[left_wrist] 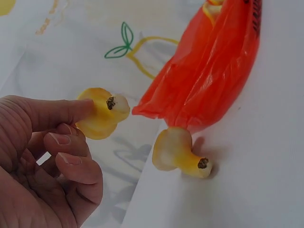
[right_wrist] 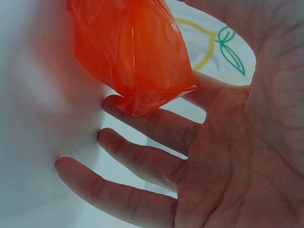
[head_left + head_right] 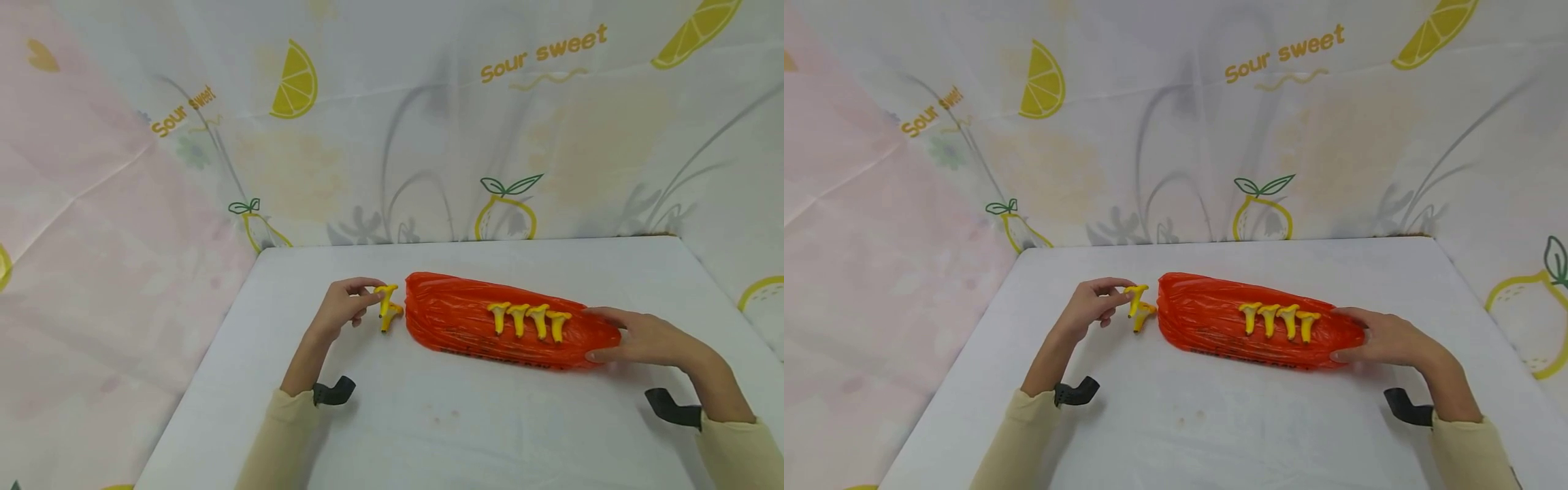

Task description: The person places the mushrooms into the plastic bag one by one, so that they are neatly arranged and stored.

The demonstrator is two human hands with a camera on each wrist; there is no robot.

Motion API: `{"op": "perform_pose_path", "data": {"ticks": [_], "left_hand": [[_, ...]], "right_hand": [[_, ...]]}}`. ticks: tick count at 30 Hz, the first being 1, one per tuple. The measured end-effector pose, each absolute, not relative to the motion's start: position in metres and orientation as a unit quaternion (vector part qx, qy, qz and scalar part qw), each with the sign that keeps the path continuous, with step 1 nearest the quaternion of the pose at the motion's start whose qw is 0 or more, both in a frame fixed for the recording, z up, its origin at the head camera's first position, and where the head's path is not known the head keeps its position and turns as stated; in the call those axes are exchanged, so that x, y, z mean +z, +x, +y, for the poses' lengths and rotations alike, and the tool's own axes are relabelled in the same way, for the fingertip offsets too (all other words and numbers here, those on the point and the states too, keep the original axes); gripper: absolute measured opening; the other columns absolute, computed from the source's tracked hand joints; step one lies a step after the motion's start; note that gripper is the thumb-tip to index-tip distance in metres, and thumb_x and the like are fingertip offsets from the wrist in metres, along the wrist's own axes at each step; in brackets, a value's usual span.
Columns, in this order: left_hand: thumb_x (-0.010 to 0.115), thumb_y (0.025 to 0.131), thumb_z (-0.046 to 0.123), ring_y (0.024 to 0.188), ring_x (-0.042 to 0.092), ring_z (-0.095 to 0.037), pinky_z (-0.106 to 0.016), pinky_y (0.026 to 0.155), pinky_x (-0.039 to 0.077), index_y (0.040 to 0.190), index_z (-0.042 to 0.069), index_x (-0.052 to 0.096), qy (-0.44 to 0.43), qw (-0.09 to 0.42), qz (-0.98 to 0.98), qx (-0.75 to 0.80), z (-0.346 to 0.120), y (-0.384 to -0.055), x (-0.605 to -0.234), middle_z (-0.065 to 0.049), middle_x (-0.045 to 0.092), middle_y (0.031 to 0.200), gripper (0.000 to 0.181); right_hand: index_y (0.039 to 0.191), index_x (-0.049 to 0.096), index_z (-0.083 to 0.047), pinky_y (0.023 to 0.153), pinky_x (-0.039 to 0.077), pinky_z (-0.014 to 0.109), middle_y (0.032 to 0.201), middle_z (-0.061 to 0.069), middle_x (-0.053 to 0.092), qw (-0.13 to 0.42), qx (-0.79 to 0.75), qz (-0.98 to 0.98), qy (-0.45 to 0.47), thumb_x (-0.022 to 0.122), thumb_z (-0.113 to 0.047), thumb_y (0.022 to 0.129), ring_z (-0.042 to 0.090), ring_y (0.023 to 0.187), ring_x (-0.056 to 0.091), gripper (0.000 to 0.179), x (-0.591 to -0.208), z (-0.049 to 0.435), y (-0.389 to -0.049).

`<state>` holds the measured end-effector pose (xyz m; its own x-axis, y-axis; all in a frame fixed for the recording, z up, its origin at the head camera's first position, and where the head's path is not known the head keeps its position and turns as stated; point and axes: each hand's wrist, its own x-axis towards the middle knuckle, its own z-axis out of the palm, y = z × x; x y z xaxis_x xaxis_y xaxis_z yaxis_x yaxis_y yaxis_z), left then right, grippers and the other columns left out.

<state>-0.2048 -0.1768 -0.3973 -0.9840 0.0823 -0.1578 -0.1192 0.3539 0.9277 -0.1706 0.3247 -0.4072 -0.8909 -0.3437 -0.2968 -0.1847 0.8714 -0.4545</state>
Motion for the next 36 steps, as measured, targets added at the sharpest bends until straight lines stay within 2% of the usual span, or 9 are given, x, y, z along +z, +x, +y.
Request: {"op": "perform_pose_path", "data": {"ticks": [12, 20, 28, 36], "left_hand": [[0.074, 0.089, 0.018, 0.05, 0.037, -0.016, -0.023, 0.043, 0.038, 0.111, 0.009, 0.074, 0.025, 0.097, 0.792, 0.602, -0.154, -0.209, -0.395, -0.006, 0.048, 0.073, 0.023], [0.074, 0.089, 0.017, 0.046, 0.038, -0.016, -0.023, 0.043, 0.041, 0.111, 0.009, 0.073, 0.016, 0.111, 0.782, 0.613, -0.138, -0.215, -0.392, -0.005, 0.046, 0.068, 0.024], [0.074, 0.089, 0.017, 0.049, 0.037, -0.015, -0.028, 0.048, 0.036, 0.111, 0.008, 0.074, 0.031, 0.122, 0.769, 0.627, -0.118, -0.219, -0.396, -0.003, 0.045, 0.065, 0.024], [0.075, 0.088, 0.016, 0.047, 0.033, -0.015, -0.029, 0.045, 0.03, 0.111, 0.008, 0.074, 0.043, 0.145, 0.745, 0.649, -0.095, -0.221, -0.4, -0.001, 0.039, 0.058, 0.025]], "right_hand": [[0.139, 0.049, -0.001, 0.08, 0.047, 0.066, 0.133, 0.035, 0.048, 0.189, -0.211, 0.949, -0.139, 0.074, -0.051, 0.08, 0.05, 0.113, 0.048, 0.081, -0.406, 0.324, -0.171], [0.139, 0.048, -0.001, 0.08, 0.048, 0.065, 0.132, 0.035, 0.048, 0.187, -0.214, 0.949, -0.139, 0.074, -0.051, 0.08, 0.049, 0.113, 0.047, 0.082, -0.406, 0.324, -0.17], [0.138, 0.049, -0.001, 0.079, 0.047, 0.066, 0.132, 0.035, 0.049, 0.179, -0.215, 0.95, -0.138, 0.075, -0.051, 0.08, 0.05, 0.113, 0.048, 0.082, -0.407, 0.325, -0.17], [0.139, 0.048, 0.0, 0.079, 0.047, 0.066, 0.132, 0.036, 0.048, 0.186, -0.217, 0.948, -0.14, 0.075, -0.05, 0.08, 0.05, 0.112, 0.047, 0.082, -0.409, 0.325, -0.171]]}}
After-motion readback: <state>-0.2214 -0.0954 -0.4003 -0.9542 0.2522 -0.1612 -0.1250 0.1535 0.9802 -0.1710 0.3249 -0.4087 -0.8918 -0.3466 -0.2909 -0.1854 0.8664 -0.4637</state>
